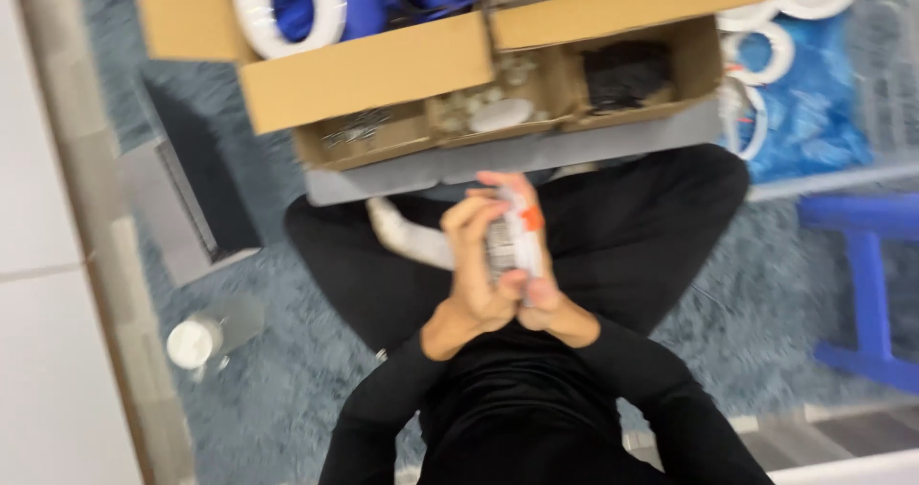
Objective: The person sits on a blue rug and assembles circular LED light fixtures by hand. They take a white plastic ring and a circular LED module from a cardboard box, connect the wires, and place the assembled unit into a clear plastic bin.
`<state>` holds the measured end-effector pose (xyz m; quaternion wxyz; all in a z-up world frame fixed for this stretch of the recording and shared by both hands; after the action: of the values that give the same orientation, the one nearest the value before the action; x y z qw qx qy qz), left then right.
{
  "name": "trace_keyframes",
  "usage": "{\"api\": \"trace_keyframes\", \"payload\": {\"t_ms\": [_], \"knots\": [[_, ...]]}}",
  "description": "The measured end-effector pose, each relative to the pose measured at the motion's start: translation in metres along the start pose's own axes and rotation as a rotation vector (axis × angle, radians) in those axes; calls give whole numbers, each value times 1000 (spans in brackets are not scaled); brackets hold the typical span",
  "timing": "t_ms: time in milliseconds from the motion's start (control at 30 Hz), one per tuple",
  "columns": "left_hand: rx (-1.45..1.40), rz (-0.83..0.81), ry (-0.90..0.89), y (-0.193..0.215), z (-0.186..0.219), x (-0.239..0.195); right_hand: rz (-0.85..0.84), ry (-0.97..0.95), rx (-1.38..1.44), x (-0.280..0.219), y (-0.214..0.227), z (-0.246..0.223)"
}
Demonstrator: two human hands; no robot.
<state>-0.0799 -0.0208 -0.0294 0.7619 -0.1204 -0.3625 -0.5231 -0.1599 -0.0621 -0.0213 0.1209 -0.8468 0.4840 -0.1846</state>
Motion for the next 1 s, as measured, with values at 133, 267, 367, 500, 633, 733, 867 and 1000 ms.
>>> {"api": "trace_keyframes", "payload": {"t_ms": [133,267,367,500,633,733,867,1000], "knots": [[-4,-106,73,-1,-3,3,-74,-8,-72,-1,19,7],[-59,-237,144,-6,-13,-3,-57,-92,-46,-7,41,14],[-138,-272,151,-12,-13,-1,-65,-159,-8,-17,63,14],[-379,-150,208,-20,-18,-14,-33,-340,195,-45,106,38],[-465,-185,177,-34,-20,-19,87,-572,208,-86,158,69],[-400,-326,192,-43,-23,-22,154,-565,245,-102,188,73],[-281,-453,200,-49,-20,-16,289,-460,-110,-101,249,49],[-52,-603,96,-43,-27,-13,531,-275,-234,-97,332,17]]}}
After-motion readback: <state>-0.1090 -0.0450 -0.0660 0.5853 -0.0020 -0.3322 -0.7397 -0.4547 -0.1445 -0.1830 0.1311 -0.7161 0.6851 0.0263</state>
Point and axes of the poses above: each hand's wrist, its own x-axis towards the middle knuckle, its own y-axis out of the back of the hand, z = x × y, the point moved 4 cm from there along x, towards the middle knuckle, and after that the axes turned 9 degrees about -y, right-handed, at the moved point
